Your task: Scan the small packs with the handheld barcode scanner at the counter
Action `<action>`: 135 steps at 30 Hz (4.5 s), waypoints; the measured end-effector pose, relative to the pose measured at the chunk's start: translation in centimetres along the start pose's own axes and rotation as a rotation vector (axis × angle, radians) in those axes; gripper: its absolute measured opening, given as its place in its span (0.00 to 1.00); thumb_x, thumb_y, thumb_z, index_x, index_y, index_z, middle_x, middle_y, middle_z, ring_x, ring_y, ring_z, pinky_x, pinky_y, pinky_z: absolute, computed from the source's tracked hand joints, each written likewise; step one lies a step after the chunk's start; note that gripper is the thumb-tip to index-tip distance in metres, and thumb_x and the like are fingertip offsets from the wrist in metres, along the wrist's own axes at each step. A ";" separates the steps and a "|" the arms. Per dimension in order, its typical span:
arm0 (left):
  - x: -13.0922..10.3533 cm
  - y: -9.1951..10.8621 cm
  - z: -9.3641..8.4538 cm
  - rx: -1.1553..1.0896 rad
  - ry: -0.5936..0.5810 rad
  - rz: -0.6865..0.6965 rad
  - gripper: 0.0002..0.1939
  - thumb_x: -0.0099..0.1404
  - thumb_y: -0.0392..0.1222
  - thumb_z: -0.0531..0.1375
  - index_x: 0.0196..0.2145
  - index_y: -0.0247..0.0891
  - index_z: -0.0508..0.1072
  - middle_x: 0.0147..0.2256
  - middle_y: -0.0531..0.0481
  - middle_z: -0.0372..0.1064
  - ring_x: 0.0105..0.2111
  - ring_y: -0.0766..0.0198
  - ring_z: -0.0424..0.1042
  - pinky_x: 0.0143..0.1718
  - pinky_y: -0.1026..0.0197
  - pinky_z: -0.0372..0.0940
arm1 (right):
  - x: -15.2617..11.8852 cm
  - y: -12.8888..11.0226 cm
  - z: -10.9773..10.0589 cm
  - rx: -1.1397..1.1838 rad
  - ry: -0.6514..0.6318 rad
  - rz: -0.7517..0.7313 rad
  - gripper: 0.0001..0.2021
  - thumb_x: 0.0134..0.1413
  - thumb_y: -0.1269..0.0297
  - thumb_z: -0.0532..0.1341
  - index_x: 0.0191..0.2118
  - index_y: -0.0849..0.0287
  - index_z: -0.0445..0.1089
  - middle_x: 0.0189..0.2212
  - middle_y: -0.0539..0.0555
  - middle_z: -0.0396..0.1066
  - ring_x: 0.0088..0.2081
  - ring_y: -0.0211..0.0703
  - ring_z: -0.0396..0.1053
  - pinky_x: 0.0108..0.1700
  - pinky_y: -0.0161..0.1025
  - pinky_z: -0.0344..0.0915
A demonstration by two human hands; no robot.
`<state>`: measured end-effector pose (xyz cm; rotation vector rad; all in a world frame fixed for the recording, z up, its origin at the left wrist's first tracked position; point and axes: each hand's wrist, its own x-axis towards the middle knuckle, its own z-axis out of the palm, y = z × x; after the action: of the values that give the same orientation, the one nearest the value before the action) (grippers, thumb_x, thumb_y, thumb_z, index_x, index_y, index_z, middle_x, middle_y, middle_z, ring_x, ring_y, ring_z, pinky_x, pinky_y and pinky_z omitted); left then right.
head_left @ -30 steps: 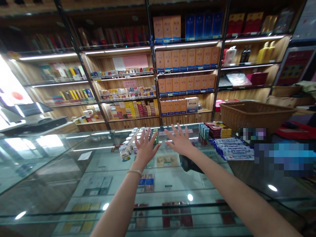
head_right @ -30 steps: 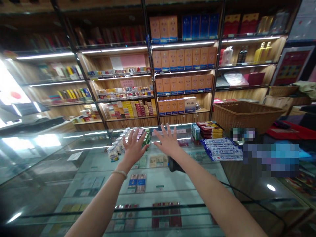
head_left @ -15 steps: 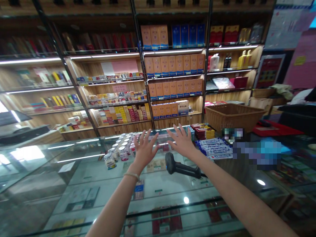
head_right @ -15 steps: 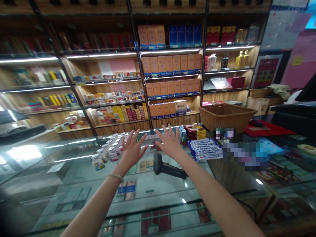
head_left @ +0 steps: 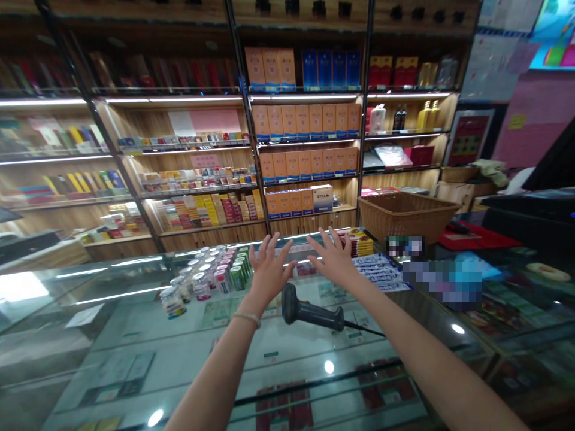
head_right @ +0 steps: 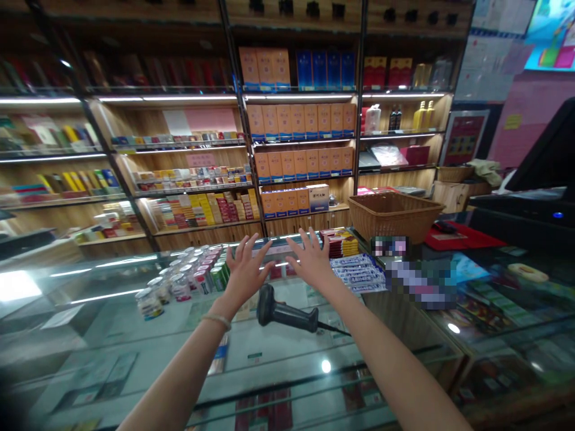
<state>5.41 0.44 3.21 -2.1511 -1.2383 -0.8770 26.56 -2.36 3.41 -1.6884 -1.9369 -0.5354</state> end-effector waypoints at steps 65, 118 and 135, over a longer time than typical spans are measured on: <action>8.5 11.9 9.0 -0.147 -0.280 -0.106 0.08 0.62 0.40 0.66 0.41 0.44 0.80 0.67 0.45 0.59 0.68 0.47 0.54 0.67 0.36 0.48 | 1.3 11.3 7.4 0.055 0.173 0.016 0.08 0.59 0.66 0.64 0.44 0.50 0.77 0.65 0.55 0.65 0.69 0.61 0.53 0.66 0.70 0.44; -0.6 0.2 -1.2 -0.179 -0.110 -0.033 0.10 0.68 0.42 0.61 0.46 0.48 0.77 0.70 0.48 0.55 0.70 0.47 0.50 0.70 0.34 0.37 | -1.1 -3.8 2.2 0.088 0.261 -0.163 0.11 0.64 0.67 0.59 0.50 0.50 0.73 0.67 0.54 0.63 0.70 0.55 0.51 0.70 0.64 0.35; -1.5 -0.8 -0.6 -0.217 -0.103 -0.182 0.09 0.64 0.45 0.65 0.43 0.49 0.80 0.70 0.47 0.54 0.70 0.46 0.50 0.69 0.34 0.41 | -1.2 -3.1 2.7 0.260 0.281 -0.042 0.13 0.68 0.57 0.56 0.52 0.46 0.74 0.66 0.52 0.63 0.68 0.56 0.51 0.66 0.58 0.43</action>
<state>3.97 -0.44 2.58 -2.3037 -1.4688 -1.0289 23.28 -2.15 0.60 -1.3373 -1.7568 -0.4837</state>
